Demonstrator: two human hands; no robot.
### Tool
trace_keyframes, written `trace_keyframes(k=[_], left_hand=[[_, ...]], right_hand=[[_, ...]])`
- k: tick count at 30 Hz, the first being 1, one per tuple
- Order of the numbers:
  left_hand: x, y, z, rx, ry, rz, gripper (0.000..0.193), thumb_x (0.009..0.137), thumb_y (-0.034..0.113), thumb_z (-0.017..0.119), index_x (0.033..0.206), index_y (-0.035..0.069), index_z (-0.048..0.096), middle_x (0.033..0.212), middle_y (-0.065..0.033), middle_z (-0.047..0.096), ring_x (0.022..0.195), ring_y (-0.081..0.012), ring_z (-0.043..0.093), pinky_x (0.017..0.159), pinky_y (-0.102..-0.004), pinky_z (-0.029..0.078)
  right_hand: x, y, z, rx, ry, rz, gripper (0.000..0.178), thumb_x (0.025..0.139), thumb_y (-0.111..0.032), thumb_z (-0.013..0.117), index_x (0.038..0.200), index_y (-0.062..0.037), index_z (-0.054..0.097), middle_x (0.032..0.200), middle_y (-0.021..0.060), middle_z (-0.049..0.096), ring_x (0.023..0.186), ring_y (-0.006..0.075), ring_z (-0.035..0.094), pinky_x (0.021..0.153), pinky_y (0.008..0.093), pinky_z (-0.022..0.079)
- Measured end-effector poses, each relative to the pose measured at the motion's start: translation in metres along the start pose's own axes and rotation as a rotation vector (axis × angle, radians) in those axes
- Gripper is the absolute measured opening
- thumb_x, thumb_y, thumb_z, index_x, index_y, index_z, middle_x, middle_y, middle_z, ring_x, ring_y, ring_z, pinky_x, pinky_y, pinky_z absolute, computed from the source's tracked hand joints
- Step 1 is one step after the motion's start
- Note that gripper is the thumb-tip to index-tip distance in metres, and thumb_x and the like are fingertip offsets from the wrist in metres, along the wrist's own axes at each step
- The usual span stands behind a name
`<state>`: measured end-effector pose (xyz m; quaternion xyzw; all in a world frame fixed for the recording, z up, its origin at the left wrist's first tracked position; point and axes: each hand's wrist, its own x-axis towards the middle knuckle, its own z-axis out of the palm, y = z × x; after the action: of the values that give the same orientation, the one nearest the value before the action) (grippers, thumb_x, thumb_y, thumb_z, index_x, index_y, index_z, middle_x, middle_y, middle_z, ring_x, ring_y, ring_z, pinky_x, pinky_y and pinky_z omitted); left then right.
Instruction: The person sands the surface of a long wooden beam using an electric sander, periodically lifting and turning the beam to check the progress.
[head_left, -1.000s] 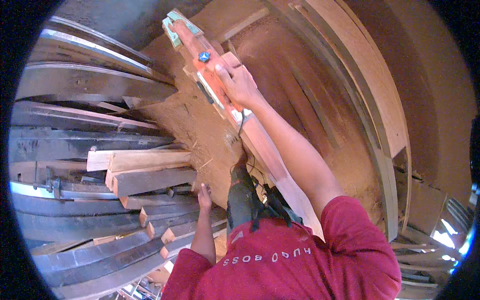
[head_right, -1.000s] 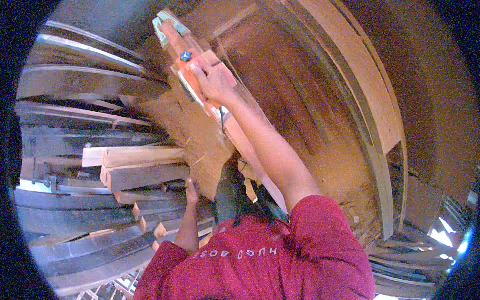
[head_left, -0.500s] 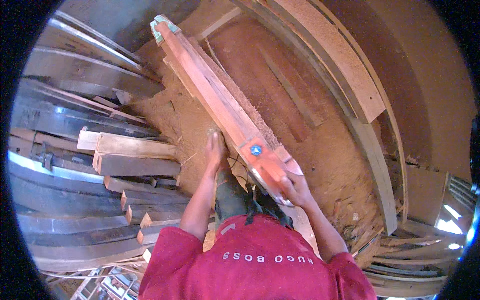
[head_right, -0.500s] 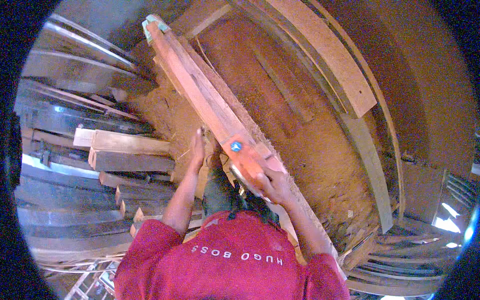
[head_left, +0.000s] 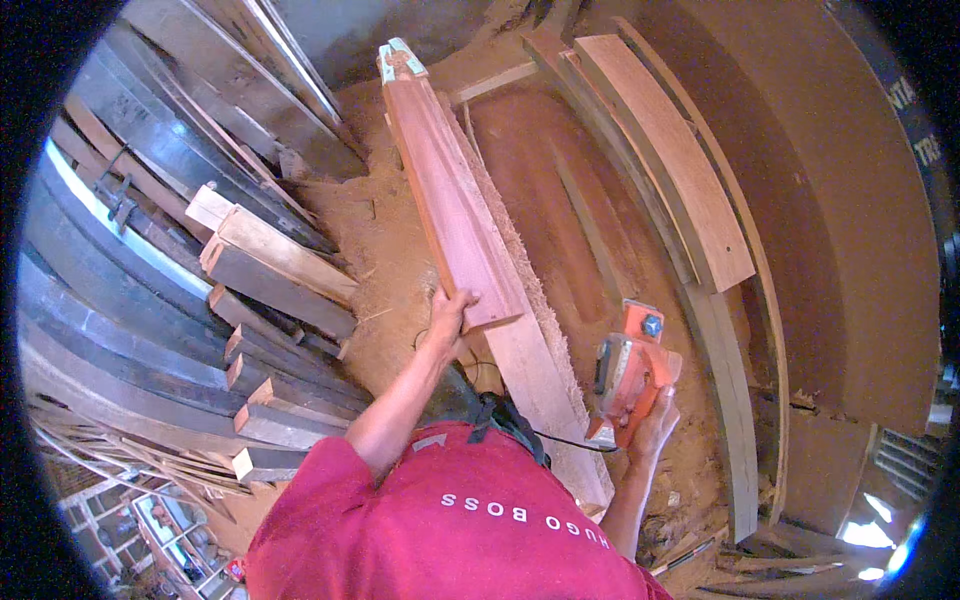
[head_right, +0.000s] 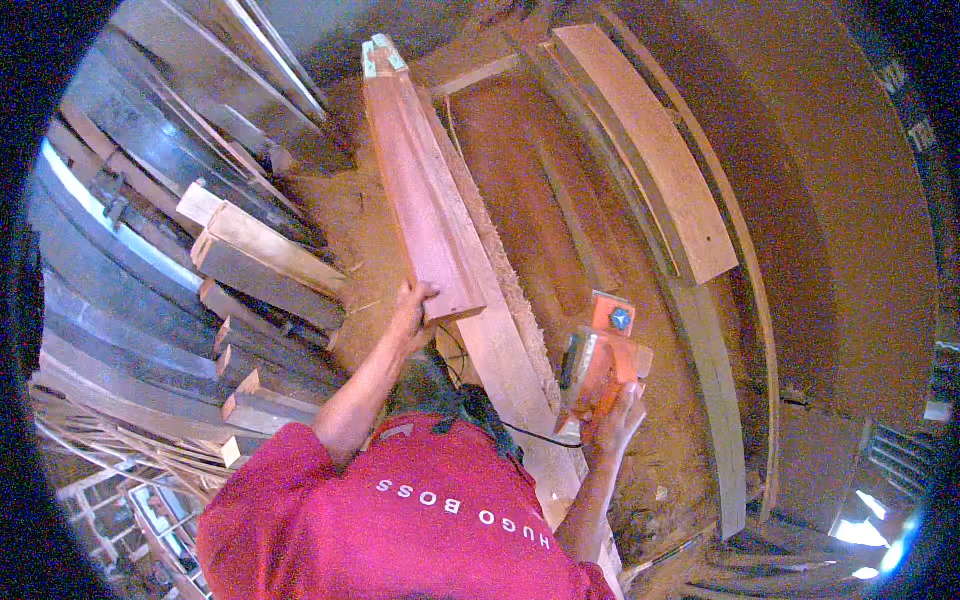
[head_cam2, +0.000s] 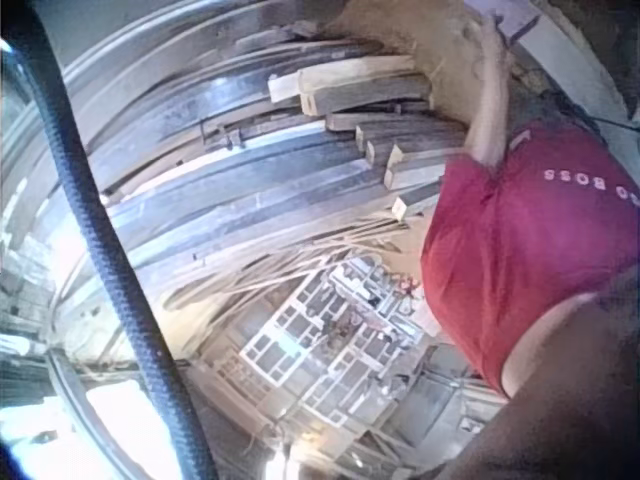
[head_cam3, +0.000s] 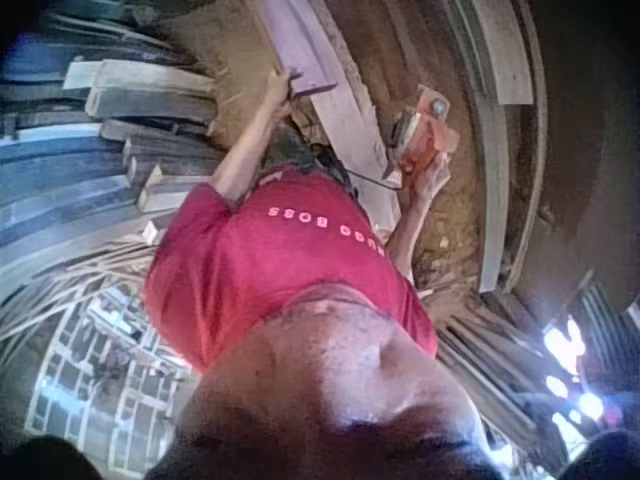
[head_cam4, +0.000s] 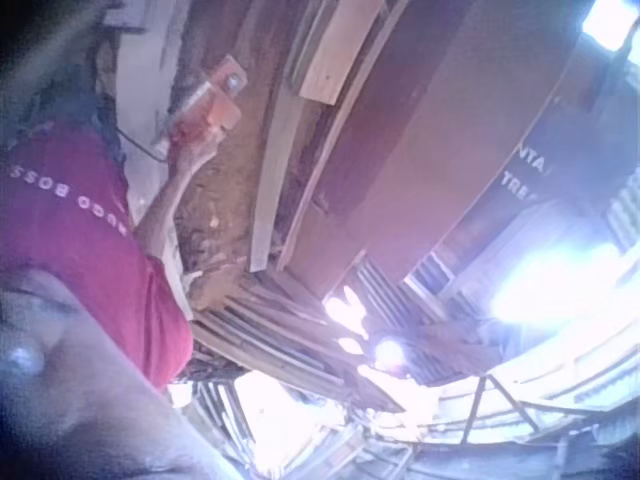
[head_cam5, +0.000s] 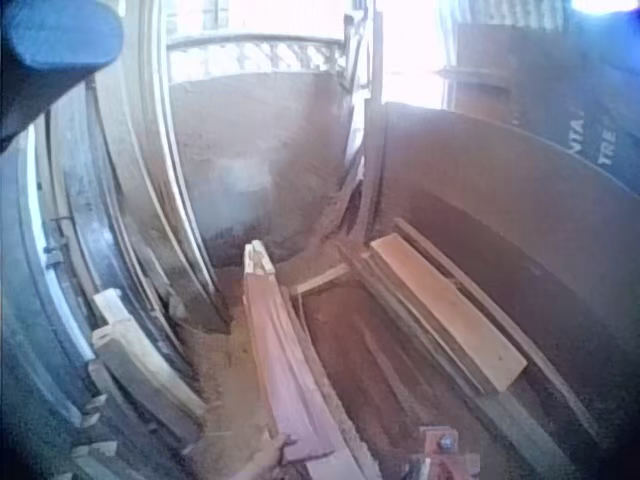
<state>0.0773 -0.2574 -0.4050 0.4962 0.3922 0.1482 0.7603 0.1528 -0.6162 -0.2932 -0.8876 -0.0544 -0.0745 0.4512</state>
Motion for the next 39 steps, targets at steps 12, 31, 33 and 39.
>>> trace_keyframes(k=[12,31,33,39], left_hand=[[-0.064,0.234,0.022,-1.022,-0.365,0.357,0.055,0.101,0.044,0.045,0.138,0.003,0.043,0.131,-0.0144,0.052,0.129,-0.0319,0.051,0.109,-0.0556,0.047],[-0.063,0.232,0.031,-1.121,-0.377,0.418,0.059,0.106,0.050,0.037,0.147,0.008,0.031,0.139,-0.0138,0.044,0.133,-0.0311,0.048,0.109,-0.0487,0.049],[-0.064,0.231,0.028,-1.080,-0.379,0.441,0.061,0.105,0.052,0.039,0.147,0.009,0.031,0.140,-0.0159,0.042,0.134,-0.0316,0.046,0.109,-0.0483,0.049],[-0.063,0.230,0.030,-1.085,-0.347,0.448,0.069,0.102,0.056,0.042,0.148,0.006,0.030,0.142,-0.0169,0.041,0.136,-0.0312,0.044,0.109,-0.0470,0.049]], right_hand=[[0.014,-0.052,-0.017,0.527,-0.144,0.462,0.054,0.102,-0.052,0.049,0.101,0.0006,0.064,0.076,0.0064,0.060,0.062,0.0186,0.059,0.048,0.0334,0.048],[0.039,-0.032,-0.012,0.491,-0.249,0.142,0.059,0.106,-0.055,0.030,0.137,-0.0115,0.055,0.140,0.0112,0.053,0.118,0.0249,0.058,0.084,0.0361,0.055],[0.039,-0.033,-0.013,0.438,-0.253,0.042,0.062,0.105,-0.057,0.030,0.138,-0.0115,0.055,0.142,0.0124,0.052,0.122,0.0271,0.056,0.089,0.0401,0.054],[0.038,-0.012,-0.017,0.529,-0.207,0.306,0.070,0.104,-0.060,0.025,0.132,-0.0050,0.059,0.137,0.0087,0.056,0.133,0.0255,0.045,0.113,0.0423,0.032]])
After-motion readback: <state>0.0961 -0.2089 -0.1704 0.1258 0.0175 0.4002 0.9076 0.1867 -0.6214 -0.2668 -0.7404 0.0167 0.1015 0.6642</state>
